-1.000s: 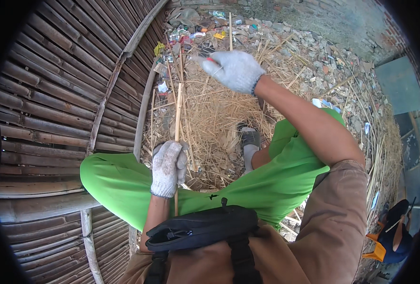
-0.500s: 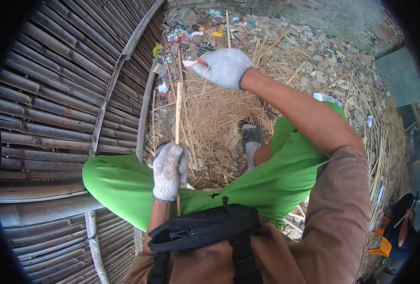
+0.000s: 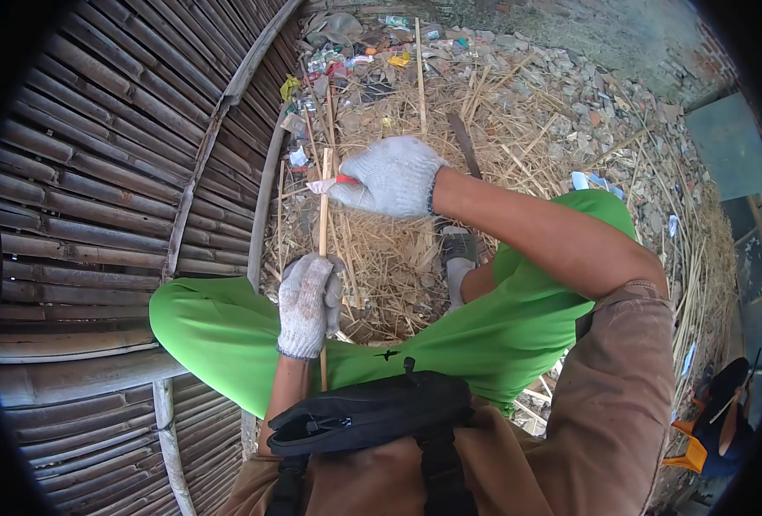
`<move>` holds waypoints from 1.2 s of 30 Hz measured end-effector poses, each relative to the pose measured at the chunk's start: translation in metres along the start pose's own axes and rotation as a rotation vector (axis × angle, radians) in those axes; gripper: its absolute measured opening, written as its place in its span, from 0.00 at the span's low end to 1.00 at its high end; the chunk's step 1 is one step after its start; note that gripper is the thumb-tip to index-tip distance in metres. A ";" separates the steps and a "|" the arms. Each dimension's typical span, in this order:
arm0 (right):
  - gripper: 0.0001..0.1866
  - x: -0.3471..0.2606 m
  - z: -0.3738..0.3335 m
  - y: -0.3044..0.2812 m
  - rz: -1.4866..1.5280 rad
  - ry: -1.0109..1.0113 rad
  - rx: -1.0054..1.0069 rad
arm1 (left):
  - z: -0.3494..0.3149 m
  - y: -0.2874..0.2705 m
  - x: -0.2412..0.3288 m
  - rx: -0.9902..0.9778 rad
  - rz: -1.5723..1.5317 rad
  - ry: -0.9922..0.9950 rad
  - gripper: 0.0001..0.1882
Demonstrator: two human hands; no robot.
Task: The person shaves a long bamboo stick using a small blade held in their right hand while securing the stick with their gloved left hand.
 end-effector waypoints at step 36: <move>0.33 0.004 -0.004 -0.003 0.115 0.018 0.066 | 0.004 -0.001 -0.004 -0.046 -0.130 0.021 0.13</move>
Point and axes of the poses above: each hand's wrist, its own z-axis towards the middle knuckle, its own y-axis out of the palm, x = y × z, the point moved 10 cm from there along z, towards the middle knuckle, and after that the axes turned 2 degrees about -y, right-handed, at the moved point
